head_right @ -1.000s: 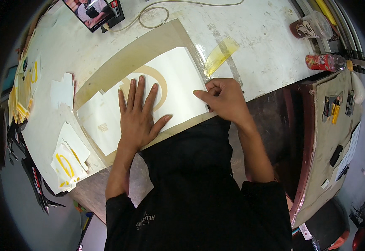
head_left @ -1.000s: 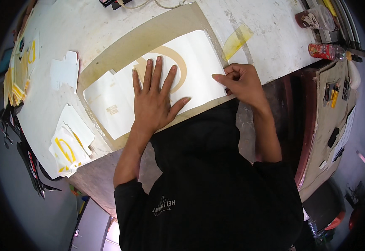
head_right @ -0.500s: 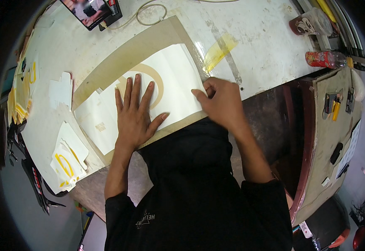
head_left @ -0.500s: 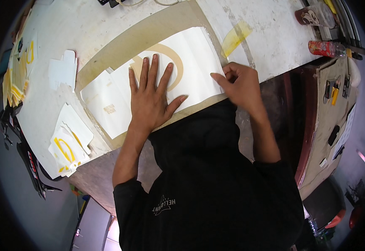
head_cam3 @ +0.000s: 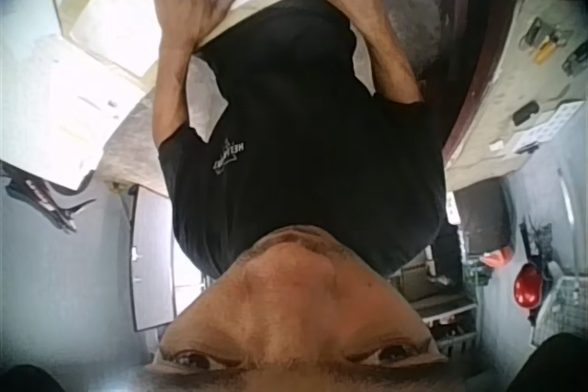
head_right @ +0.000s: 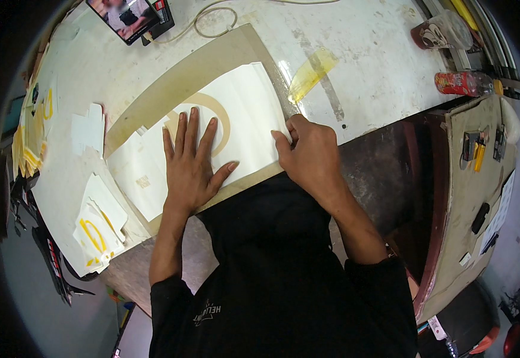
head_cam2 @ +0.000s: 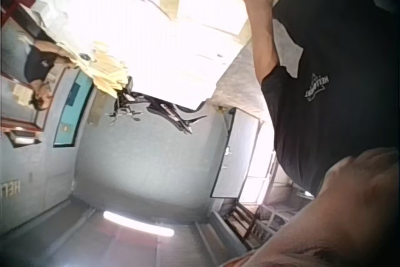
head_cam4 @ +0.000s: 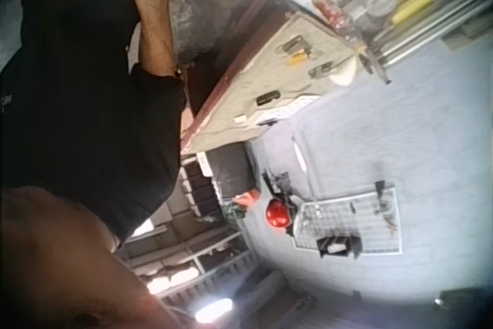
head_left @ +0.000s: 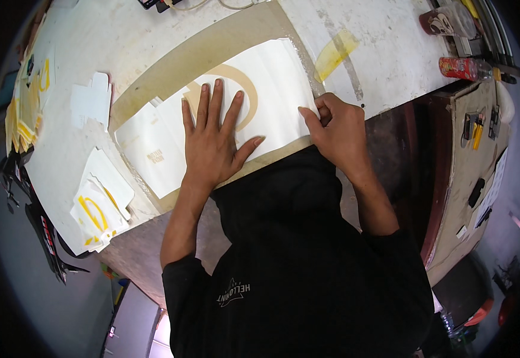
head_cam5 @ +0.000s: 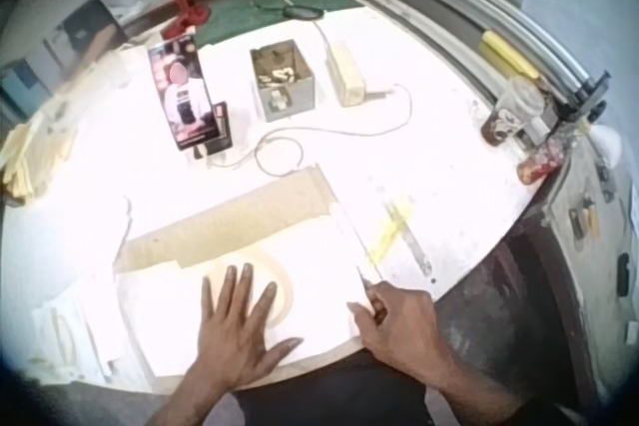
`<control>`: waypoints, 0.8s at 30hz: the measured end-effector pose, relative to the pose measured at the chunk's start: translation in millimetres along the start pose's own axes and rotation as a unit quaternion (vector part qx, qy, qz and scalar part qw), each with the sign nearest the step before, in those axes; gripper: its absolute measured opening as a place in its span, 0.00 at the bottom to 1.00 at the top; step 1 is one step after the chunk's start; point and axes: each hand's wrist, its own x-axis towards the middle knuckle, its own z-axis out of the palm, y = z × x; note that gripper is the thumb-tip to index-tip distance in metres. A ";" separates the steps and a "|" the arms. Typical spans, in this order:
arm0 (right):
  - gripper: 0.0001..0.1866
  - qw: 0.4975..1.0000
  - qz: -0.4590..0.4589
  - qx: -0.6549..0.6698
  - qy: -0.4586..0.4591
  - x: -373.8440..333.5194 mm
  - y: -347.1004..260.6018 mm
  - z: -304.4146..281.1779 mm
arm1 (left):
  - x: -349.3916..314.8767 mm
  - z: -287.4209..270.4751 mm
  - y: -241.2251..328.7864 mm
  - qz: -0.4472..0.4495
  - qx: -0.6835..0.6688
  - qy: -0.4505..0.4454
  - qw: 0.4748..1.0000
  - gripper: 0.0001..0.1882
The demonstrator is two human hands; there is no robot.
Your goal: The person repeatedly peels yellow and gold logo stickers from white backing sheets on a workbench. They handle the sheets one at a time, peel the logo, and place the peeled sheets aside. A smartphone playing a video is visible on the table.
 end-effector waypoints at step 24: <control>0.15 0.942 -0.326 -0.079 0.026 -44.5 21.6 49.9 | 2.7 -11.6 4.9 0.001 -0.023 0.006 1.000 0.42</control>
